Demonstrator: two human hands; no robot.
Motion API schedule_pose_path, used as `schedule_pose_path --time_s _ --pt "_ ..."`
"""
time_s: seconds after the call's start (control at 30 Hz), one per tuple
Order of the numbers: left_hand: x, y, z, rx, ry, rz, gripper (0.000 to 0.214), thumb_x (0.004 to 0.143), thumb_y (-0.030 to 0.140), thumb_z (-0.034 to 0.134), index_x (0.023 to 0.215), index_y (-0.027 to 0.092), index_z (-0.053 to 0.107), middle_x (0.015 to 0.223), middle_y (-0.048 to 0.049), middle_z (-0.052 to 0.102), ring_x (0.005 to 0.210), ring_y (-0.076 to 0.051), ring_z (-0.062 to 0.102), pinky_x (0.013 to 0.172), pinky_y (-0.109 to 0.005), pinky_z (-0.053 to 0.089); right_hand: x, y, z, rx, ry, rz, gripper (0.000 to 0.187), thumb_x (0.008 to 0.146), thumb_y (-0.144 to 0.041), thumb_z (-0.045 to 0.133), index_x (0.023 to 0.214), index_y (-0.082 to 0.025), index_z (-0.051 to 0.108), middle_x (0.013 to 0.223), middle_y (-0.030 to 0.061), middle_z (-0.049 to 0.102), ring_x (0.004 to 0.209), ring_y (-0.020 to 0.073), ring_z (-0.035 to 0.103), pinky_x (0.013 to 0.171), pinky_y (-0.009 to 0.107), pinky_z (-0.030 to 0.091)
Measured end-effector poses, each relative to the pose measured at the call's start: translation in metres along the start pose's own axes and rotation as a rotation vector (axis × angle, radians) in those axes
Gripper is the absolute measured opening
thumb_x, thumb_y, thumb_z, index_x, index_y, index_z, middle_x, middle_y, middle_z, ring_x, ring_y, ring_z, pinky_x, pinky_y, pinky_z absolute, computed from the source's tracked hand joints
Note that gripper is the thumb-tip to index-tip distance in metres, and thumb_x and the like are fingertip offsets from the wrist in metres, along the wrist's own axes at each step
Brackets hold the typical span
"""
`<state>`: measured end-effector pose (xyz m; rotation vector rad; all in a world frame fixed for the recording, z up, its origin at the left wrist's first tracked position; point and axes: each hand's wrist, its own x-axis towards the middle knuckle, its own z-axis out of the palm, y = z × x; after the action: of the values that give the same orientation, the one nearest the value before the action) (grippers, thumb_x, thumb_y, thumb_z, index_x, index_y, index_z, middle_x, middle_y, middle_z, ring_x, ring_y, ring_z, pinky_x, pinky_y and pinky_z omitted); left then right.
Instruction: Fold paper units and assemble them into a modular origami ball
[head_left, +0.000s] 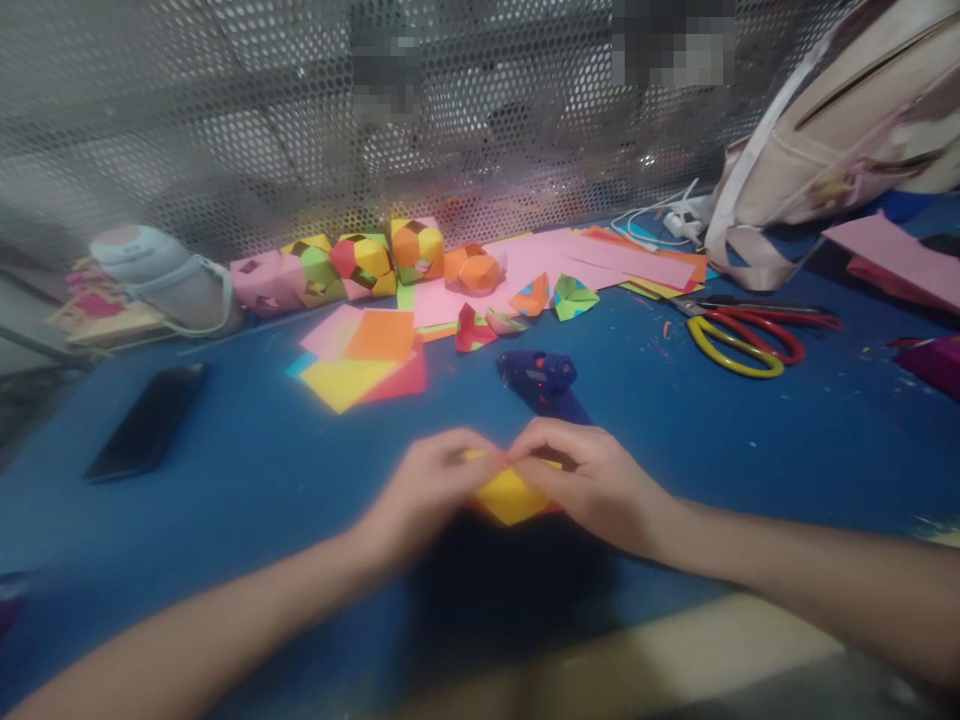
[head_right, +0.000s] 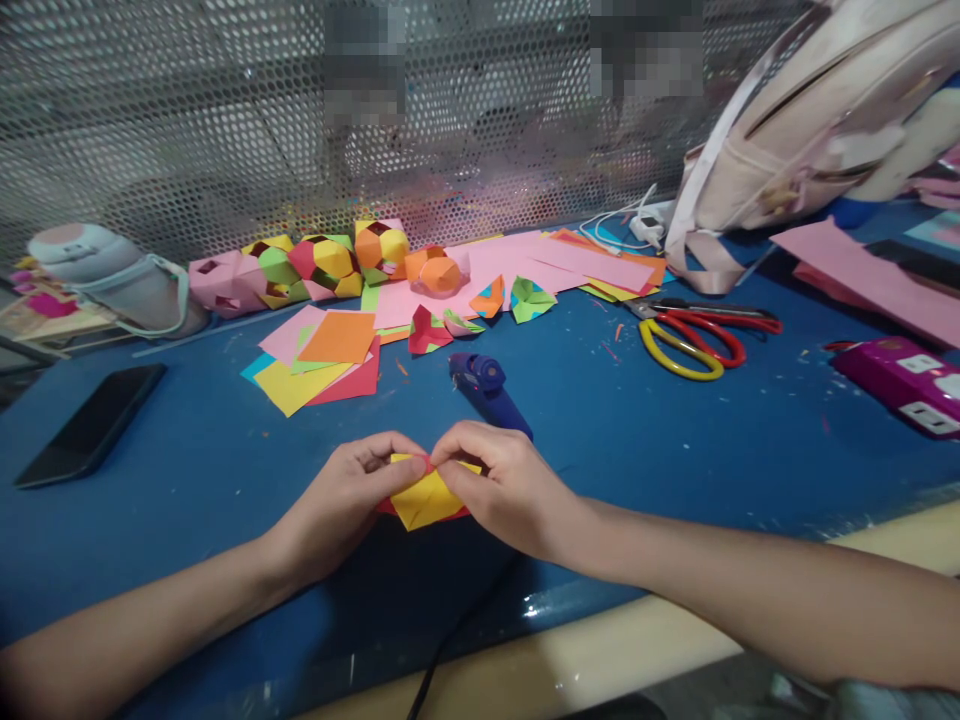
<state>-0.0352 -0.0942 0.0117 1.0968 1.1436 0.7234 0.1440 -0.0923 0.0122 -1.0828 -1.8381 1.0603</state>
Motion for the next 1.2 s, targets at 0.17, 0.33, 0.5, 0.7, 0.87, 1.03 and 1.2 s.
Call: schedule_pose_path --time_s 0.17,0.33,0.5,0.7,0.87,1.03,1.2 --pt "-0.001 -0.001 0.000 0.090 0.057 0.051 0.019 0.075 0.034 0.067 0.074 0.015 0.065 0.065 0.0012 0.060 0.058 -0.009 0.054 0.052 -0.018 0.043 0.000 -0.002 -0.001 0.073 -0.063 0.142 0.018 0.079 -0.025 0.047 0.087 -0.019 0.062 0.072 -0.0001 0.062 0.059 0.0106 0.053 0.051 0.021 0.041" --pt "-0.004 0.002 0.004 0.205 0.102 0.105 0.010 0.071 0.025 0.064 0.069 0.015 0.063 0.062 0.0026 0.058 0.056 -0.008 0.050 0.051 -0.018 0.040 0.000 0.000 0.003 0.083 -0.082 0.215 0.014 0.079 -0.032 0.053 0.077 -0.019 0.057 0.068 -0.0013 0.059 0.060 0.0112 0.054 0.052 0.021 0.042" --pt "-0.005 0.001 0.006 0.332 0.081 0.122 0.013 0.069 0.027 0.064 0.065 0.016 0.058 0.060 0.0031 0.056 0.055 -0.009 0.049 0.048 -0.018 0.038 -0.004 0.008 0.005 -0.127 -0.093 -0.023 0.015 0.085 -0.021 0.048 0.072 -0.018 0.056 0.067 -0.0010 0.060 0.060 0.0106 0.054 0.055 0.021 0.040" --pt "-0.005 -0.004 0.004 0.368 0.045 0.175 0.015 0.069 0.025 0.064 0.063 0.016 0.054 0.065 0.0024 0.055 0.056 -0.008 0.049 0.050 -0.018 0.040 -0.007 0.011 0.005 -0.273 -0.108 -0.285 0.025 0.092 -0.018 0.038 0.074 -0.018 0.055 0.070 0.0020 0.060 0.063 0.0118 0.054 0.059 0.023 0.040" --pt "-0.003 -0.002 0.004 0.219 0.124 0.151 0.014 0.066 0.021 0.065 0.063 0.017 0.051 0.064 0.0029 0.058 0.055 -0.009 0.052 0.050 -0.019 0.042 -0.003 0.002 0.000 -0.114 -0.095 0.026 0.016 0.090 -0.031 0.048 0.093 -0.019 0.058 0.078 0.0000 0.064 0.068 0.0118 0.058 0.059 0.021 0.043" --pt "-0.004 -0.003 0.006 0.081 0.131 0.148 0.018 0.064 0.018 0.066 0.066 0.017 0.049 0.069 0.0032 0.060 0.059 -0.009 0.054 0.053 -0.018 0.044 -0.001 0.002 0.000 -0.168 -0.024 0.050 0.020 0.088 -0.026 0.047 0.072 -0.017 0.056 0.066 -0.0010 0.058 0.059 0.0105 0.051 0.053 0.021 0.038" --pt "-0.003 -0.002 0.005 0.209 0.076 0.119 0.016 0.076 0.032 0.063 0.080 0.017 0.060 0.068 0.0009 0.060 0.061 -0.012 0.054 0.054 -0.021 0.043 -0.001 0.009 0.001 -0.223 -0.008 -0.178 0.025 0.089 -0.021 0.046 0.065 -0.017 0.053 0.064 -0.0002 0.056 0.061 0.0102 0.051 0.059 0.022 0.039"
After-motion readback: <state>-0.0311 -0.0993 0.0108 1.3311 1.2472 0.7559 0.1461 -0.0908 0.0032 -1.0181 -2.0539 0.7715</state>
